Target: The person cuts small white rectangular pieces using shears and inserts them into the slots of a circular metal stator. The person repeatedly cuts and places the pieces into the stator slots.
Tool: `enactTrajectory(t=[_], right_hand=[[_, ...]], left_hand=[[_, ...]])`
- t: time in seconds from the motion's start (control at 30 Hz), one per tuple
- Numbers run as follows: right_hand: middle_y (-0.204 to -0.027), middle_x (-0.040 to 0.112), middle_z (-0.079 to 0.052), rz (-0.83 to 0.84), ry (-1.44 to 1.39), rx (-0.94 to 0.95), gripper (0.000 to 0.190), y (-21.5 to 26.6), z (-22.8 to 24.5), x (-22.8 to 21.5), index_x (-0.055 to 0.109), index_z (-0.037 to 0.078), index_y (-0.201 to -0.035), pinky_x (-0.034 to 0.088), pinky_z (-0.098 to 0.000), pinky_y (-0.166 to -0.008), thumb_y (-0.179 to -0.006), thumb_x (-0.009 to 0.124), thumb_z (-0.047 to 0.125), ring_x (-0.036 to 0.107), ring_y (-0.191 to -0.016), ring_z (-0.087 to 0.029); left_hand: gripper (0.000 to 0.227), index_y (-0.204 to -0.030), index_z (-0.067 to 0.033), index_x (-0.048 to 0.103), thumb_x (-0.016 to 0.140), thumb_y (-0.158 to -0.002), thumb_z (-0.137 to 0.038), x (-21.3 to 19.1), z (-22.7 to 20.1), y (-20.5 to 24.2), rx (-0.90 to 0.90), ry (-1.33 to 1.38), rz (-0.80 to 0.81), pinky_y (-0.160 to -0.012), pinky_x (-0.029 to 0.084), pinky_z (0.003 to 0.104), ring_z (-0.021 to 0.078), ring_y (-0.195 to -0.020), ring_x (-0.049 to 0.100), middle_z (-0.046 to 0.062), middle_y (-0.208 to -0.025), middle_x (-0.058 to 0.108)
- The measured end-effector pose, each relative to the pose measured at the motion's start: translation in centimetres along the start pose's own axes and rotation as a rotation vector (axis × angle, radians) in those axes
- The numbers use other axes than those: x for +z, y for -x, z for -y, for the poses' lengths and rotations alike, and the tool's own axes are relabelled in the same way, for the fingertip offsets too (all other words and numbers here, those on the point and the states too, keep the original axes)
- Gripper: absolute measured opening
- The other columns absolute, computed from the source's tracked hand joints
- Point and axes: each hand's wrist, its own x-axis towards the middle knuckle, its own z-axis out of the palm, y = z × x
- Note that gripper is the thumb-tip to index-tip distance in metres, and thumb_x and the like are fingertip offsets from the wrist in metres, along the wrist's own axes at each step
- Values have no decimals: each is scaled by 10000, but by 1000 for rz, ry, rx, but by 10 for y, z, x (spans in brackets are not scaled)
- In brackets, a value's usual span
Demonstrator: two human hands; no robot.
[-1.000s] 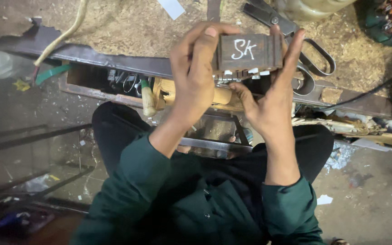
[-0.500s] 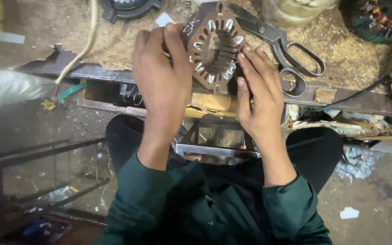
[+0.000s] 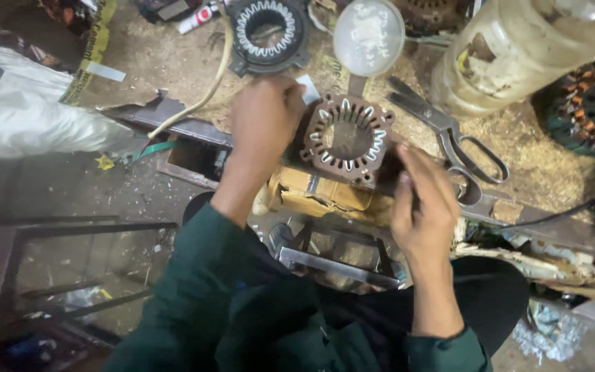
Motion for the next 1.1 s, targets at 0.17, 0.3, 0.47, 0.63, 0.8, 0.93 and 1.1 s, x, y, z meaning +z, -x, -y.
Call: enactTrajectory(t=[0.17,0.3,0.47,0.63,0.8,0.93,1.1], right_hand=[[-1338,657,-187,-27,346,11,374,-5,-7,-29,675,-3,-1333,505,-445,-1081,-968,630,-73,635,-1225,-383],[-1340,664,-215,153,446,34,424,-12,-19,-52,665,-17,-1319,509,-464,-1057,-913,568,-92,634,-1204,-406],[-1201,686,-237,318,521,76,473,-32,-19,-59,642,19,-1372,537,-488,-935,-899,649,-3,672,-1052,-429],[-988,729,-196,440,447,297,610,-44,-14,-79,640,118,-1387,561,-461,-776,-798,792,83,713,-857,-372],[-1005,719,-124,284,-266,518,724,3,-20,-113,544,33,-1468,576,-337,-755,-783,765,113,714,-848,-204],[-938,707,-127,-42,-912,500,553,80,-17,-86,515,-73,-1398,570,-296,-708,-953,781,120,685,-789,-183],[-803,726,-156,197,-866,605,594,118,-1,-31,449,-107,-1495,577,-315,-732,-952,653,24,712,-688,-198]], left_hand=[[129,-924,-55,790,740,-854,-152,9,19,-7,335,57,41,-803,526,479,373,-924,676,139,-1012,715],[79,-900,-63,777,729,-870,-117,-4,29,3,417,-33,122,-841,539,447,323,-978,672,102,-1014,694],[92,-893,-84,772,725,-887,-163,-32,40,17,526,-207,223,-877,547,448,286,-956,677,77,-976,692],[351,-1070,-57,761,735,-883,-353,-46,41,35,602,-106,160,-931,520,426,297,-1094,667,127,-1237,695],[479,-1194,-58,738,756,-844,-386,-38,50,51,625,-175,168,-992,509,428,279,-1186,647,83,-1279,688],[402,-1215,-73,724,730,-900,-323,-37,64,68,773,-196,82,-959,544,394,238,-1169,669,71,-1269,699],[438,-1257,-61,731,726,-823,-119,-52,63,87,726,-186,99,-837,588,315,211,-1041,715,77,-1186,732]])
